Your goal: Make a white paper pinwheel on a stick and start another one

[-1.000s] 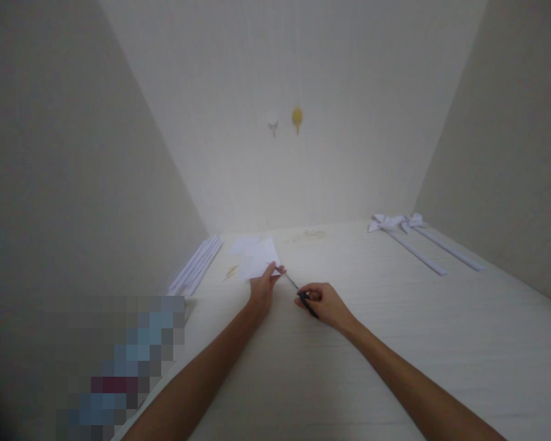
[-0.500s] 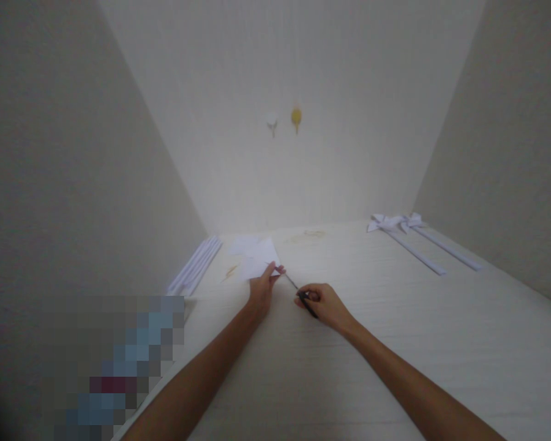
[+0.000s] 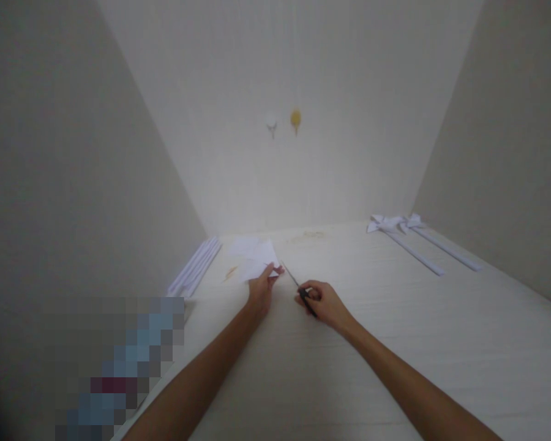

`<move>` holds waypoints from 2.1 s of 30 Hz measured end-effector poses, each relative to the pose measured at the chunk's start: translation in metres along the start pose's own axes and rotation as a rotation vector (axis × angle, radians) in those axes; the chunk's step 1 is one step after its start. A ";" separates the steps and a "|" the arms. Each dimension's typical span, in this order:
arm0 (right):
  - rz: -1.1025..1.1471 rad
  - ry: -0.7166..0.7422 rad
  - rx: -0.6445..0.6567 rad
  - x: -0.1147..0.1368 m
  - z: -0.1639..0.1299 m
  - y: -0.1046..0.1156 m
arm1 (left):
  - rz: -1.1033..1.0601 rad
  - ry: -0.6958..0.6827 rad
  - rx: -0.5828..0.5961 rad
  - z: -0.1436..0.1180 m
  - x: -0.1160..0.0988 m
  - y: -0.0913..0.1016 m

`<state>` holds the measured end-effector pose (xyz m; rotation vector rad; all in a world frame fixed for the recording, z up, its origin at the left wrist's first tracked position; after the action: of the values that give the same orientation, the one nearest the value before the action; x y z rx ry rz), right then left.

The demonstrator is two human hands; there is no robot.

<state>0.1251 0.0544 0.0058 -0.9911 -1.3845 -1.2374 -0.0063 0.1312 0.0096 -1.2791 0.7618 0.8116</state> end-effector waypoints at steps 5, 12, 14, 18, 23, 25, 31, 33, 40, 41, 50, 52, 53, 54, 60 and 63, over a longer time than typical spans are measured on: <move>0.209 0.057 -0.167 0.005 -0.004 0.017 | 0.221 0.069 0.151 -0.012 0.002 -0.019; 0.236 0.115 -0.308 0.000 -0.007 0.036 | 0.339 0.153 0.413 -0.030 0.008 -0.049; 0.249 0.117 -0.309 -0.002 -0.006 0.037 | 0.327 0.148 0.420 -0.030 0.008 -0.049; 0.282 0.110 -0.306 -0.002 -0.006 0.035 | 0.357 0.128 0.438 -0.029 0.008 -0.048; 0.304 0.099 -0.286 0.001 -0.006 0.033 | 0.385 0.098 0.434 -0.029 0.004 -0.049; 0.309 0.092 -0.279 0.001 -0.006 0.032 | 0.360 0.105 0.430 -0.030 0.003 -0.049; 0.324 0.075 -0.248 -0.001 -0.004 0.029 | 0.306 0.122 0.410 -0.031 0.000 -0.051; 0.328 0.079 -0.238 -0.001 -0.004 0.028 | 0.286 0.118 0.392 -0.030 0.000 -0.050; 0.314 0.061 -0.219 -0.003 -0.004 0.028 | 0.285 0.132 0.344 -0.028 0.004 -0.045; 0.320 0.063 -0.215 -0.003 -0.004 0.027 | 0.295 0.129 0.343 -0.028 0.003 -0.045; 0.316 0.071 -0.224 0.000 -0.005 0.028 | 0.331 0.111 0.338 -0.026 0.004 -0.044; 0.310 0.080 -0.221 0.001 -0.005 0.028 | 0.338 0.110 0.344 -0.026 0.006 -0.043; 0.311 0.084 -0.221 0.001 -0.005 0.028 | 0.338 0.112 0.349 -0.025 0.007 -0.043; 0.314 0.087 -0.219 0.000 -0.004 0.028 | 0.335 0.117 0.355 -0.025 0.008 -0.043; 0.359 0.082 -0.210 -0.002 -0.003 0.027 | 0.285 0.124 0.350 -0.027 0.005 -0.045; 0.374 0.081 -0.212 -0.003 -0.003 0.028 | 0.263 0.137 0.331 -0.029 0.003 -0.044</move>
<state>0.1529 0.0559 0.0077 -1.2661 -0.9629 -1.1396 0.0316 0.0986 0.0260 -0.9556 1.1417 0.7723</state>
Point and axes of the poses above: each hand's wrist, its own z-axis towards the middle knuckle, its own y-axis out of the back of the hand, x = y × z, the point moved 10 cm from there along z, towards the middle knuckle, and after that the axes turned 7 degrees about x, right-handed, at the moved point
